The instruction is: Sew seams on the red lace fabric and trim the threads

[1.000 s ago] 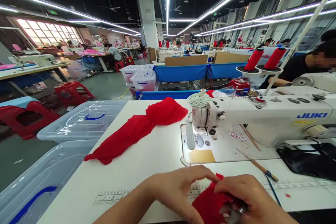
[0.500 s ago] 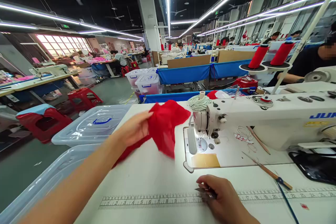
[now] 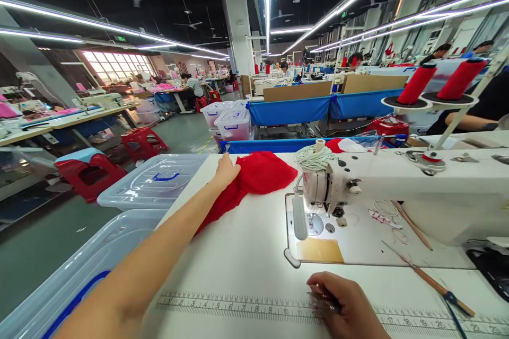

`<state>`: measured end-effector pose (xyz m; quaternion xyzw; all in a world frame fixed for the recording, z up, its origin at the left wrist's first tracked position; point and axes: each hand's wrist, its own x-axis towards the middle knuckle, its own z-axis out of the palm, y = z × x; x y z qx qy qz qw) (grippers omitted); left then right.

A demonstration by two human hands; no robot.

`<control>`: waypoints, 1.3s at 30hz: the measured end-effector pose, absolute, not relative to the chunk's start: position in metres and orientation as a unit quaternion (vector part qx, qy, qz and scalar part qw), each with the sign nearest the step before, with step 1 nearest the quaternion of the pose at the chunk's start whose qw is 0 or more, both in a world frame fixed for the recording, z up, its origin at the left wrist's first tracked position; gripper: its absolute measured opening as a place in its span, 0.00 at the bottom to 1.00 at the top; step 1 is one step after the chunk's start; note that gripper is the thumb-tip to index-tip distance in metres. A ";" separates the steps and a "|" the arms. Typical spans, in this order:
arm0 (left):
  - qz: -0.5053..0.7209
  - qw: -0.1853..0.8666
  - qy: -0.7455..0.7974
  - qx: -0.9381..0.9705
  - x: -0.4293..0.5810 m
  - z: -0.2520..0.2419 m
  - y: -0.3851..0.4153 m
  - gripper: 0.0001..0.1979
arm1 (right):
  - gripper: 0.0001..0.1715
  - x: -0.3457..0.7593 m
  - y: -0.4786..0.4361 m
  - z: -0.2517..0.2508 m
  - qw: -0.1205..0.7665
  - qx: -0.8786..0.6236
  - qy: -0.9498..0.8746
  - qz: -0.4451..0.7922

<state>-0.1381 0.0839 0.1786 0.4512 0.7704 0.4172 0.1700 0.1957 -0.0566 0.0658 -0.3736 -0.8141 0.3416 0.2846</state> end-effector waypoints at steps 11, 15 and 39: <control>0.109 0.003 0.794 0.598 -0.194 0.192 -0.020 0.09 | 0.15 0.200 -0.064 0.076 0.320 -0.507 -0.782 0.170; 0.095 -0.066 0.786 0.607 -0.175 0.182 -0.036 0.13 | 0.20 0.242 -0.046 0.076 0.263 -0.533 -0.804 0.003; 0.399 0.076 0.757 0.513 -0.195 0.203 -0.028 0.18 | 0.11 0.265 -0.036 0.081 0.413 -0.384 -0.815 -0.131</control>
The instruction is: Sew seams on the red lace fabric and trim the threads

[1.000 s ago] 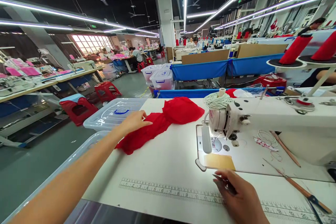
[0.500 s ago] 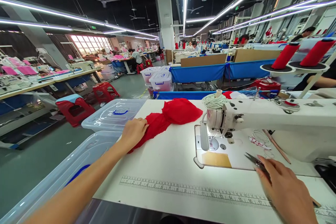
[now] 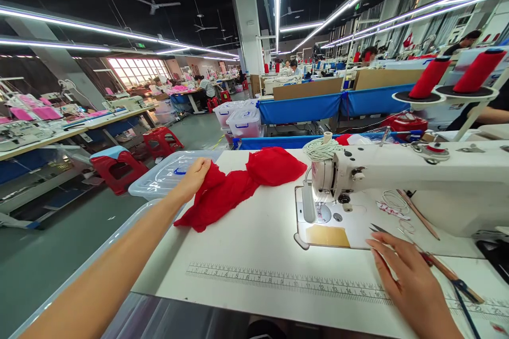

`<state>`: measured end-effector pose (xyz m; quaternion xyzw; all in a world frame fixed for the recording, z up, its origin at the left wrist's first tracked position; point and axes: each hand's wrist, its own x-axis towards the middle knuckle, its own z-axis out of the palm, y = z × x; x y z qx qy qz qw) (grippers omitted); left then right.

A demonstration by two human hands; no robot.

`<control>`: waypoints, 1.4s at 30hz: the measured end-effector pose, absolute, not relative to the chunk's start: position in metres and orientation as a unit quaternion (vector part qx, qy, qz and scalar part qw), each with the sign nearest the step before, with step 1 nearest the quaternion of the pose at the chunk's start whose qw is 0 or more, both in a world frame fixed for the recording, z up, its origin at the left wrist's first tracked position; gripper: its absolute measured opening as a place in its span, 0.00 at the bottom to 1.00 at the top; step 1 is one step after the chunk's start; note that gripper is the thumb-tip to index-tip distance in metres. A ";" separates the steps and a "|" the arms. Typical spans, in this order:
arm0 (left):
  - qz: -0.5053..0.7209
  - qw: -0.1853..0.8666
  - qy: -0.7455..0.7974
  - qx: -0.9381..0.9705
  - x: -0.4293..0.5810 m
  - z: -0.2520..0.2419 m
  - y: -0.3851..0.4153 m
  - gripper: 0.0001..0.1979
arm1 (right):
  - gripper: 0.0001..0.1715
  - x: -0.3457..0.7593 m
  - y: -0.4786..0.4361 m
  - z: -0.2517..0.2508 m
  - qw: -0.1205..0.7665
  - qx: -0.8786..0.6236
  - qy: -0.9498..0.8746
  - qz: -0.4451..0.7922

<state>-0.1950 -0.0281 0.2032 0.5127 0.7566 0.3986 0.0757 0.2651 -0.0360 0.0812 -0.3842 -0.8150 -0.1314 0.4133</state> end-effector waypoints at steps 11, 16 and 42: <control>0.453 0.214 0.726 0.472 -0.166 0.241 -0.056 0.18 | 0.11 0.236 -0.060 0.093 0.452 -0.317 -0.828 0.102; 0.321 0.622 0.543 0.464 -0.085 0.212 -0.087 0.16 | 0.22 0.189 -0.078 0.113 0.376 -0.318 -0.735 0.467; 0.316 0.590 0.601 0.437 -0.034 0.123 -0.016 0.17 | 0.23 0.209 -0.009 0.090 0.469 -0.444 -0.504 0.573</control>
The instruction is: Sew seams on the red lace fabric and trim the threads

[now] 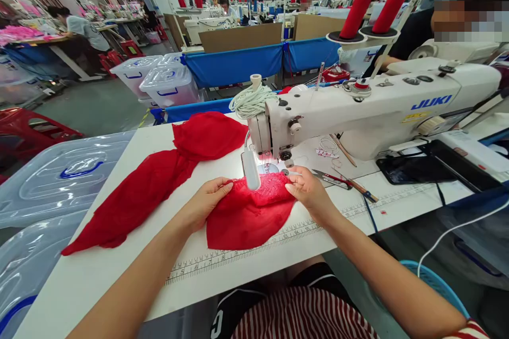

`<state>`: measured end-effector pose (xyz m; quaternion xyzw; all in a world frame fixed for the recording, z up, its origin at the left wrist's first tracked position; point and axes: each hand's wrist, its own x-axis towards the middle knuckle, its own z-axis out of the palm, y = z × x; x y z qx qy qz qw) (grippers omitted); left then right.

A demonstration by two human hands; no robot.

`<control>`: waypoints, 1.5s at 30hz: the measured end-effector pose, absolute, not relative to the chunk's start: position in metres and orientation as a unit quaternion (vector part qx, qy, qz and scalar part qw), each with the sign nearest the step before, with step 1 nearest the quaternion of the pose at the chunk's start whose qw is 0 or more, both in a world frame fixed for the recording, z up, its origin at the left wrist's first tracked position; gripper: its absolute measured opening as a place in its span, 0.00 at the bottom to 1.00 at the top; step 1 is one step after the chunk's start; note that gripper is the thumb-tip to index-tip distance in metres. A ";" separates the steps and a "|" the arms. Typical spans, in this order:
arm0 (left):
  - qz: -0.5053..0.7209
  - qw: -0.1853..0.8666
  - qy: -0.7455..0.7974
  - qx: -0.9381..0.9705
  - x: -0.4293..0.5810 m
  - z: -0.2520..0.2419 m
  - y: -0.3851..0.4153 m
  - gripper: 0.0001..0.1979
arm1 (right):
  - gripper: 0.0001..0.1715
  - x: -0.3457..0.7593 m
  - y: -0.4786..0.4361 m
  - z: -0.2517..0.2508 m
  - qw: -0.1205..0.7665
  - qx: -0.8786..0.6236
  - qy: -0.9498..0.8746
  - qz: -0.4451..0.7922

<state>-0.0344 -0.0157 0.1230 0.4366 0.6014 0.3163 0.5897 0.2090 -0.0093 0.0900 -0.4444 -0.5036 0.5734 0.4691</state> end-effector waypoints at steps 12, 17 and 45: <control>0.066 0.226 0.676 0.698 -0.018 0.142 -0.022 0.11 | 0.18 0.203 -0.020 0.097 0.366 -0.476 -0.679 0.423; 0.073 0.231 0.674 0.698 -0.004 0.135 -0.017 0.16 | 0.20 0.204 -0.020 0.098 0.369 -0.467 -0.669 0.445; 0.377 0.553 0.532 0.520 -0.001 0.124 -0.024 0.08 | 0.19 0.203 -0.020 0.099 0.410 -0.413 -0.558 0.592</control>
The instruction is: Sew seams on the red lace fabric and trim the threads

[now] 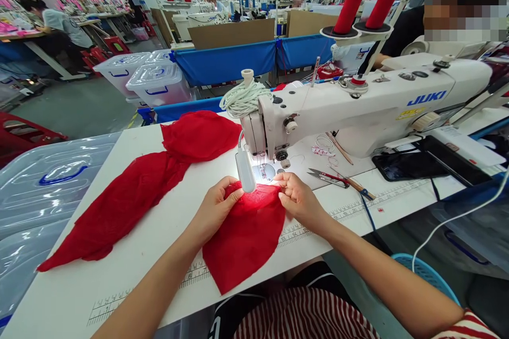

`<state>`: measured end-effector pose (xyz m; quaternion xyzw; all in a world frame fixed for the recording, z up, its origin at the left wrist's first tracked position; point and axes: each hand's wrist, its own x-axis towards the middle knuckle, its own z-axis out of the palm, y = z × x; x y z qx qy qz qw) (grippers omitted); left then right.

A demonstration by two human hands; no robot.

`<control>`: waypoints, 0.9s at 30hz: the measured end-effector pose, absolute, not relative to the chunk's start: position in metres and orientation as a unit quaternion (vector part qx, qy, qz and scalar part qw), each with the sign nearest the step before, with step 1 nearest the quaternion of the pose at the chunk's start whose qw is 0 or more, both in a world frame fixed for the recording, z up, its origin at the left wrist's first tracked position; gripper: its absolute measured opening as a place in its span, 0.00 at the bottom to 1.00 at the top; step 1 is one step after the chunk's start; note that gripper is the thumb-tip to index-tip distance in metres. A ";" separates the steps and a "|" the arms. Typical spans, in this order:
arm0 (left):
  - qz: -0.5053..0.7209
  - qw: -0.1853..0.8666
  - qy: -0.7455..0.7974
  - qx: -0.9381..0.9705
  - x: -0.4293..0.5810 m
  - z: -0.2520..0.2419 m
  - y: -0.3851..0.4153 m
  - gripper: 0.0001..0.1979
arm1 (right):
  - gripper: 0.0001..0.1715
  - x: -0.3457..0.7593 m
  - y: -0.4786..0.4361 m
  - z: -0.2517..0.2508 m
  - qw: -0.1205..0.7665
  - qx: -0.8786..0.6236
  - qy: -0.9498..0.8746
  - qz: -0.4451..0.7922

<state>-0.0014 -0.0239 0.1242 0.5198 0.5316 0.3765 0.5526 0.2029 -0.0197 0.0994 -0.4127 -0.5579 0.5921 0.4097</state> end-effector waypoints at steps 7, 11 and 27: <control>0.386 0.624 0.489 0.471 0.004 0.117 -0.027 0.13 | 0.21 0.206 -0.017 0.109 0.267 -0.272 -0.385 0.840; 0.292 0.730 0.448 0.426 -0.011 0.121 -0.023 0.15 | 0.17 0.210 -0.015 0.106 0.357 -0.303 -0.307 0.829; 0.348 0.760 0.438 0.331 -0.013 0.126 -0.029 0.14 | 0.09 0.215 -0.008 0.089 0.510 -0.410 -0.281 0.702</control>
